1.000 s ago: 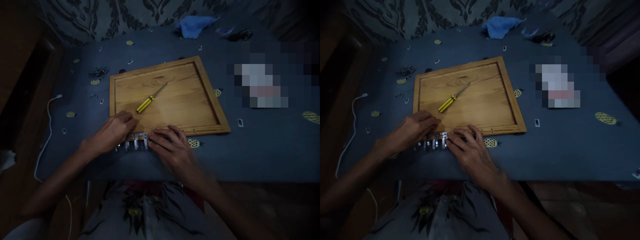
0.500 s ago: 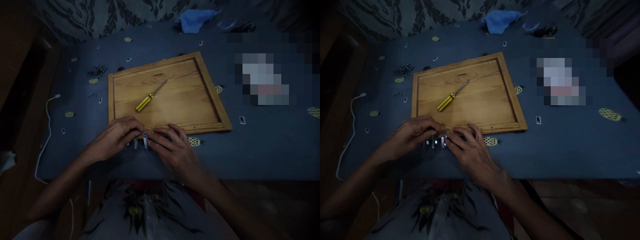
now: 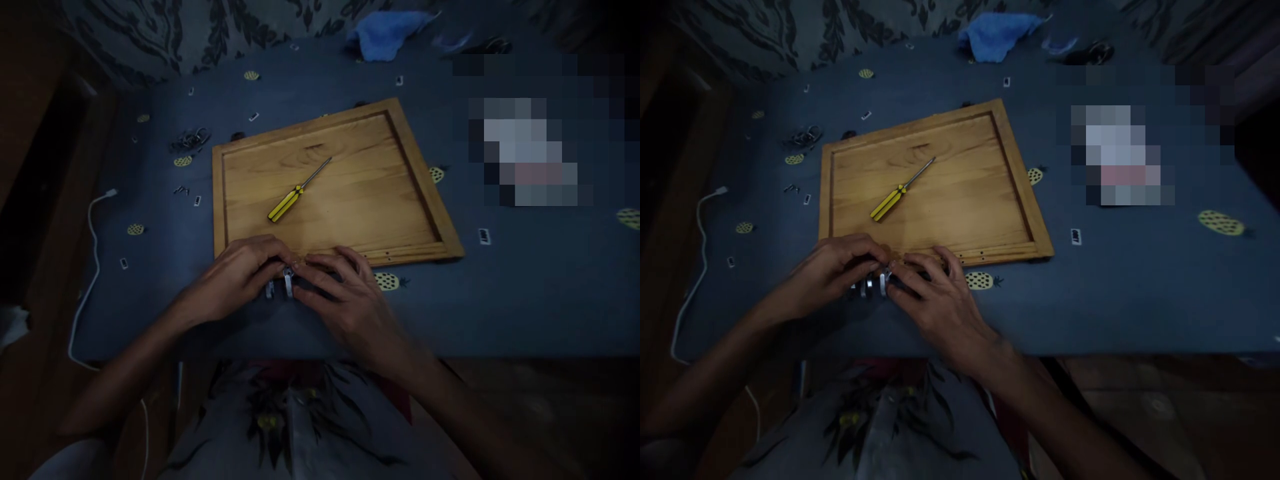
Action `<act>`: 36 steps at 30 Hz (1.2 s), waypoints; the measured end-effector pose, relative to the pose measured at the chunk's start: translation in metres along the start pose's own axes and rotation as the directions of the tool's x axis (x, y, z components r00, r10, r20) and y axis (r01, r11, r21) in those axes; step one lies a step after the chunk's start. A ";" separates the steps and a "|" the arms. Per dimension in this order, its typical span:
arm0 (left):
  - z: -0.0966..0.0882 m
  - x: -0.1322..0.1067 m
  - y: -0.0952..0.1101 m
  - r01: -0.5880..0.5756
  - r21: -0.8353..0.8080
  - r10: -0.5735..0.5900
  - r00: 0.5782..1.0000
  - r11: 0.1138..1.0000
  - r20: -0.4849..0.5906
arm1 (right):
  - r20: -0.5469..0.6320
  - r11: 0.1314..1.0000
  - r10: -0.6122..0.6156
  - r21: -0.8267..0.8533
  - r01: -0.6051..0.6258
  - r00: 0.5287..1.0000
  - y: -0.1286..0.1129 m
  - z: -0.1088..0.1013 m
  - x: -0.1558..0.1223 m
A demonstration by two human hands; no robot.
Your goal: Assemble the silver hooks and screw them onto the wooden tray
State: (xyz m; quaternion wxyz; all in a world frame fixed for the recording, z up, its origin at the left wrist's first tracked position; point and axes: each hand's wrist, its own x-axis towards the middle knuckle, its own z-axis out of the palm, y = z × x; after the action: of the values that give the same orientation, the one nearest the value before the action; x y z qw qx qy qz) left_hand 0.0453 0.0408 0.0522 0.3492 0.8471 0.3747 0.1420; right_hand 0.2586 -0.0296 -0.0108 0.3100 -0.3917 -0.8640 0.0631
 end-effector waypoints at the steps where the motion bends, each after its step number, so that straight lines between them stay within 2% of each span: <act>1: 0.000 0.000 0.000 0.004 -0.002 -0.004 1.000 1.000 -0.001 | -0.003 1.000 -0.003 0.000 0.003 1.000 0.000 0.000 0.000; 11: -0.001 0.002 0.001 -0.002 0.030 0.001 1.000 1.000 0.031 | -0.045 1.000 -0.009 -0.027 0.008 0.999 0.001 0.000 0.000; 24: -0.002 0.003 0.006 -0.014 0.109 0.010 0.999 0.994 0.032 | -0.009 1.000 -0.002 -0.026 0.002 1.000 0.000 -0.001 0.000; 36: -0.001 0.007 0.003 0.063 0.055 -0.064 0.998 0.996 0.027 | -0.029 1.000 -0.008 -0.010 0.008 1.000 -0.001 -0.003 0.001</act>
State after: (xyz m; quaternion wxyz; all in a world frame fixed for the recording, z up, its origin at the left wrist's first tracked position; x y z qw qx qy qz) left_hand 0.0510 0.0447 0.0543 0.3356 0.8459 0.4000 0.1084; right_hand 0.2589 -0.0298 -0.0076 0.3208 -0.3907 -0.8612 0.0520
